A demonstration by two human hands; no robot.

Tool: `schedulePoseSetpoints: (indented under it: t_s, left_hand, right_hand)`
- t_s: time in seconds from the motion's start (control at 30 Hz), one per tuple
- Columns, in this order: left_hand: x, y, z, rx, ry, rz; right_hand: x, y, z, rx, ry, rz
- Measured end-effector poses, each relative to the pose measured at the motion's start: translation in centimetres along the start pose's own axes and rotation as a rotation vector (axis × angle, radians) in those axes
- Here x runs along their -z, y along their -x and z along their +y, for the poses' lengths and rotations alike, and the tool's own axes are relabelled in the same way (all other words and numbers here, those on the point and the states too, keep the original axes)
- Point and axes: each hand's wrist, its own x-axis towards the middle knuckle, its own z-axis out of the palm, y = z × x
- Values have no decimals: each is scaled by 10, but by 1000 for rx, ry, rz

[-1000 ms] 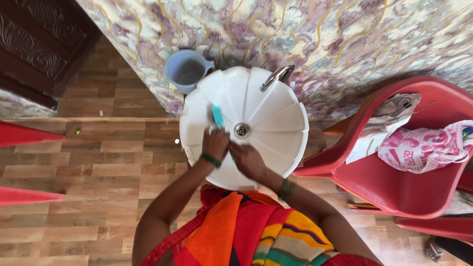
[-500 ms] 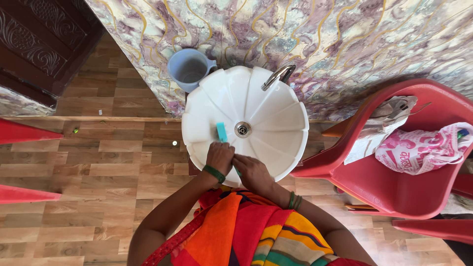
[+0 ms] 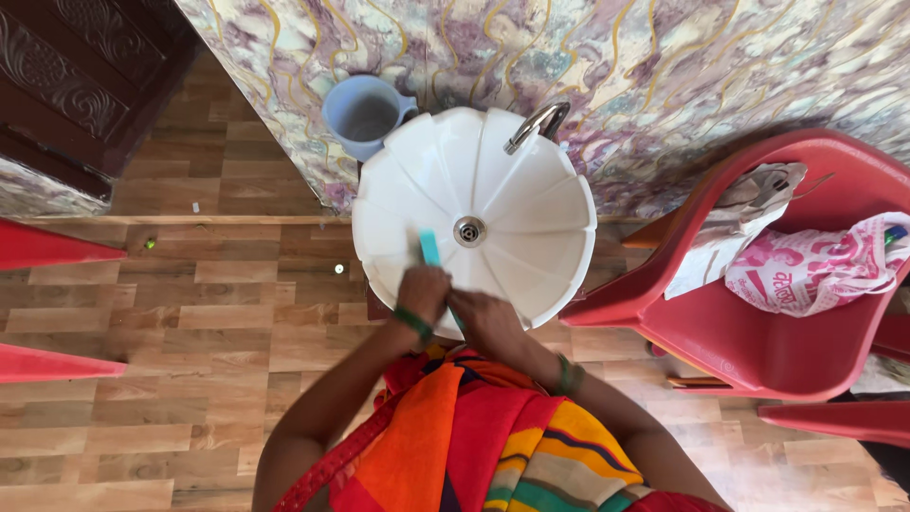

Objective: The person scrubs the interior of a white pedestal sink using a blue scrubbing brush. They systematically clean the basin and the area around the drain. At one point, they pick up a blue plastic jug to pour water into the sink to rinse the surface before resuming scrubbing.

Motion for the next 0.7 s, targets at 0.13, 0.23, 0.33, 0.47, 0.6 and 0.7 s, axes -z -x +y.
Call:
schedulePoseSetpoints:
  t_s: [0.13, 0.23, 0.33, 0.47, 0.6, 0.7]
  left_hand:
    - [29, 31, 33, -18, 145, -53]
    - [16, 23, 23, 25, 131, -72]
    - [-9, -6, 1, 70, 133, 50]
    - [-13, -13, 5, 55, 90, 47]
    - [20, 25, 48, -5, 201, -205]
    - [30, 38, 72, -62, 287, -58]
  right_hand:
    - [29, 33, -26, 146, -52, 42]
    - [19, 21, -18, -18, 42, -119]
    - [2, -5, -2, 25, 55, 71]
    - [9, -2, -3, -3, 51, 77]
    - [47, 34, -24, -29, 63, -142]
    - [68, 59, -37, 23, 45, -166]
